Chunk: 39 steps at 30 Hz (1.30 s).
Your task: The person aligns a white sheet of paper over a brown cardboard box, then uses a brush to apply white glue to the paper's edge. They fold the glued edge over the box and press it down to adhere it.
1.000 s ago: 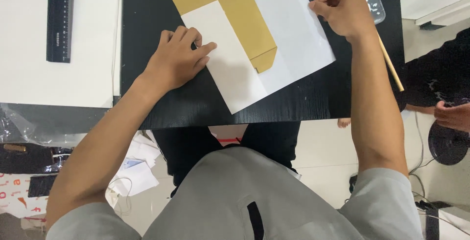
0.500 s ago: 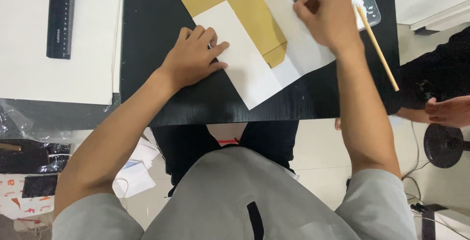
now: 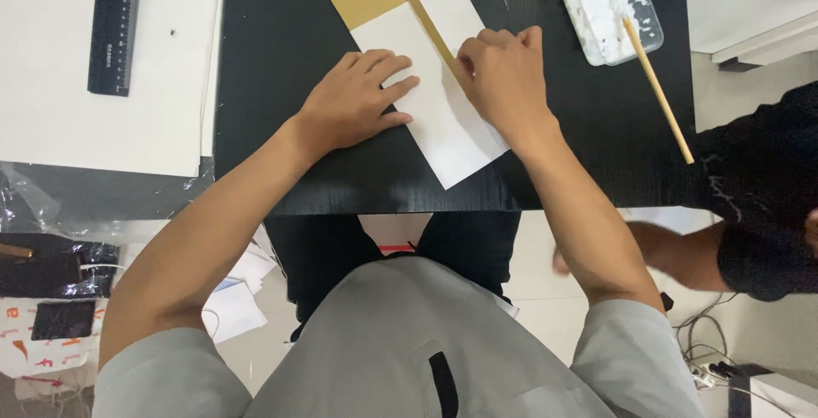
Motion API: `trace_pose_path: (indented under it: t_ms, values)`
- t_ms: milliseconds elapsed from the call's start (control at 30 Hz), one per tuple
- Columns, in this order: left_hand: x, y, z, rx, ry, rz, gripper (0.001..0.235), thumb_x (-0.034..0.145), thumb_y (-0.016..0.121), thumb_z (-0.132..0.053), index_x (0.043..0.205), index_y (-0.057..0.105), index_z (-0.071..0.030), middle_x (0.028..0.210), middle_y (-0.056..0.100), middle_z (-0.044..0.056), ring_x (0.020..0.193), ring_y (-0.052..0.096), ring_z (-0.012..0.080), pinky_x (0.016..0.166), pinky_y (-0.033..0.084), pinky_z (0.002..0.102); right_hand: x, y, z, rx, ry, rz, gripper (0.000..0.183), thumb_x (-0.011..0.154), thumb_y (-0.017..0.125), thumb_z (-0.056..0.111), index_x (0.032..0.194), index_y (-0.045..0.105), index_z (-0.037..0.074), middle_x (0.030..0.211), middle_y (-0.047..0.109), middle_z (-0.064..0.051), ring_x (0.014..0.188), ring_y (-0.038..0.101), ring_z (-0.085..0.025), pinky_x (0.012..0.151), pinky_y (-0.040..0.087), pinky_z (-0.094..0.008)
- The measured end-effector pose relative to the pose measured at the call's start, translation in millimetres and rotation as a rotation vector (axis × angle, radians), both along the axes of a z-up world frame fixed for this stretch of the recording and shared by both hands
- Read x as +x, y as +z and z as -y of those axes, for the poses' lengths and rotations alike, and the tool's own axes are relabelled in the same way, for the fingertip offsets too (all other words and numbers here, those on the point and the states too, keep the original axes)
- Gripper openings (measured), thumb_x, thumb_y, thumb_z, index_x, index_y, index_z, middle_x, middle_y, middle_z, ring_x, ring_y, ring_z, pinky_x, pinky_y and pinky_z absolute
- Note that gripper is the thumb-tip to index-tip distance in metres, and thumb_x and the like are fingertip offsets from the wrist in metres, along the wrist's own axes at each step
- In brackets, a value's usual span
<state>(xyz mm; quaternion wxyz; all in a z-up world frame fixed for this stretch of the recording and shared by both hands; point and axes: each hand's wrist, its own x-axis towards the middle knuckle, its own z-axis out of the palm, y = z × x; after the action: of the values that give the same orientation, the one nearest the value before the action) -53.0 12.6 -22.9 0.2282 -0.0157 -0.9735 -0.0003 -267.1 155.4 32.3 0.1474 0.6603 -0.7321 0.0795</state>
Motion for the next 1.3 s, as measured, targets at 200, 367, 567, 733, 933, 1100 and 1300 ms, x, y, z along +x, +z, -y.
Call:
trace_pose_path:
  t_ms: [200, 367, 567, 733, 933, 1100, 1300]
  values:
    - [-0.7, 1.6, -1.3, -0.098, 0.011, -0.044, 0.045, 0.1, 0.071, -0.049, 0.135, 0.067, -0.021, 0.141, 0.061, 0.01, 0.122, 0.059, 0.0315, 0.088, 0.052, 0.042, 1.6, -20.4, 0.6, 0.014, 0.034, -0.169, 0.022, 0.103, 0.069, 0.021, 0.083, 0.075, 0.013, 0.072, 0.063, 0.001, 0.063, 0.056, -0.023, 0.079, 0.034, -0.043]
    - [-2.3, -3.0, -0.6, -0.053, 0.02, -0.015, 0.046, 0.1, 0.071, -0.048, 0.137, 0.067, -0.021, 0.143, 0.061, 0.011, 0.125, 0.058, 0.0327, 0.093, 0.053, 0.044, 5.1, -30.0, 4.0, -0.017, 0.044, -0.226, 0.025, 0.101, 0.072, 0.019, 0.077, 0.073, 0.013, 0.068, 0.062, 0.001, 0.063, 0.055, -0.022, 0.079, 0.034, -0.042]
    - [-1.0, -1.0, -0.9, -0.091, 0.023, -0.049, 0.045, 0.1, 0.07, -0.05, 0.134, 0.07, -0.021, 0.141, 0.063, 0.01, 0.122, 0.06, 0.031, 0.09, 0.054, 0.042, 6.4, -35.7, 6.1, -0.107, 0.082, -0.289, 0.038, 0.095, 0.064, 0.004, 0.06, 0.053, 0.014, 0.059, 0.049, 0.001, 0.057, 0.042, -0.021, 0.077, 0.033, -0.04]
    - [-3.7, -2.6, -1.7, -0.028, 0.028, -0.001, 0.045, 0.099, 0.073, -0.046, 0.136, 0.069, -0.02, 0.143, 0.061, 0.012, 0.126, 0.059, 0.0341, 0.097, 0.053, 0.046, 10.2, -36.2, 7.3, -0.05, 0.078, -0.326, 0.038, 0.094, 0.064, 0.0, 0.06, 0.054, 0.014, 0.059, 0.052, 0.0, 0.058, 0.044, -0.021, 0.08, 0.035, -0.041]
    - [-3.7, -2.6, -2.0, -0.018, 0.034, 0.008, 0.044, 0.1, 0.071, -0.045, 0.137, 0.07, -0.02, 0.144, 0.061, 0.012, 0.127, 0.057, 0.0343, 0.096, 0.052, 0.046, 10.7, -37.8, 8.3, -0.017, 0.077, -0.382, 0.033, 0.097, 0.066, 0.005, 0.066, 0.063, 0.016, 0.062, 0.058, 0.001, 0.06, 0.05, -0.02, 0.08, 0.035, -0.041]
    - [-2.5, -4.3, -0.9, -0.055, 0.03, -0.032, 0.045, 0.1, 0.071, -0.049, 0.135, 0.069, -0.022, 0.142, 0.06, 0.01, 0.124, 0.057, 0.0326, 0.092, 0.051, 0.045, 10.9, -38.0, 8.0, -0.068, 0.11, -0.408, 0.031, 0.089, 0.063, 0.0, 0.064, 0.056, 0.016, 0.062, 0.051, 0.003, 0.061, 0.047, -0.02, 0.079, 0.034, -0.04]
    - [-2.8, -4.2, -1.3, -0.063, 0.025, -0.069, 0.047, 0.097, 0.076, -0.048, 0.134, 0.07, -0.021, 0.141, 0.061, 0.01, 0.123, 0.058, 0.0324, 0.091, 0.052, 0.045, 12.2, -41.7, 6.3, -0.119, 0.083, -0.418, 0.019, 0.089, 0.069, 0.004, 0.076, 0.069, 0.019, 0.09, 0.059, 0.0, 0.079, 0.052, -0.021, 0.084, 0.037, -0.041]
